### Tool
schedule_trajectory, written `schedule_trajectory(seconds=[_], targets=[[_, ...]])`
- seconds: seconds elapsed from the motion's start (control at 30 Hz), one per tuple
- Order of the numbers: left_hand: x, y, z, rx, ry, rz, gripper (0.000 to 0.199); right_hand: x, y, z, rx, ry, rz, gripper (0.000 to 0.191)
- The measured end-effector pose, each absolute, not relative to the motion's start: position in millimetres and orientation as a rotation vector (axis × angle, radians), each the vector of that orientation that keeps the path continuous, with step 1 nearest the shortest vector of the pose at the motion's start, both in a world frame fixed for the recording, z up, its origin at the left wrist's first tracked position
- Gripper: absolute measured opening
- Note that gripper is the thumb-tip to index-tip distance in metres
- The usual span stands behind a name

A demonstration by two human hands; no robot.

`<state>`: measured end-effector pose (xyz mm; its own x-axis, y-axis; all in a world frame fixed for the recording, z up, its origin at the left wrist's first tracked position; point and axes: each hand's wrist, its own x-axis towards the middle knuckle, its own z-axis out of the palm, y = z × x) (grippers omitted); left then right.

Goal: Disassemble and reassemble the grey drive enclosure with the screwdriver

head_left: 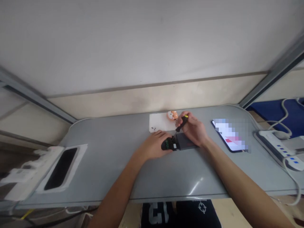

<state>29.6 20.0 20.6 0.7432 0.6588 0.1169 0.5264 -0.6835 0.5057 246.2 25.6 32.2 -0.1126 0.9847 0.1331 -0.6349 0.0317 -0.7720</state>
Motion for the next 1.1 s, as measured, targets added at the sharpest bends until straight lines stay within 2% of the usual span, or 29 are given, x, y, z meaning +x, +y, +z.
schedule_trajectory(seconds=[0.1,0.3,0.47,0.57,0.73,0.93,1.1], targets=[[29.4,20.2,20.1,2.489,0.908,0.394,0.040,240.9,20.3,39.4,-0.534,-0.752,1.522,0.028],[29.7,20.9,17.8,2.508,0.903,0.409,0.036,238.8,15.4,43.4,-0.548,-0.866,1.522,0.029],[29.8,21.2,17.0,2.515,0.876,0.419,0.029,235.3,18.3,38.7,-0.531,-0.777,1.582,0.039],[29.7,21.5,16.5,2.519,0.866,0.415,0.028,232.1,17.3,39.1,-0.500,-0.751,1.531,0.036],[28.7,23.2,15.7,2.506,0.877,0.399,0.037,234.8,17.2,36.4,-0.522,-0.827,1.458,0.029],[28.8,22.8,17.9,2.512,0.879,0.394,0.040,233.0,19.9,33.9,-0.453,-0.774,1.561,0.036],[28.7,20.6,19.0,2.532,0.888,0.382,0.040,229.5,16.0,36.5,-0.446,-0.741,1.543,0.028]])
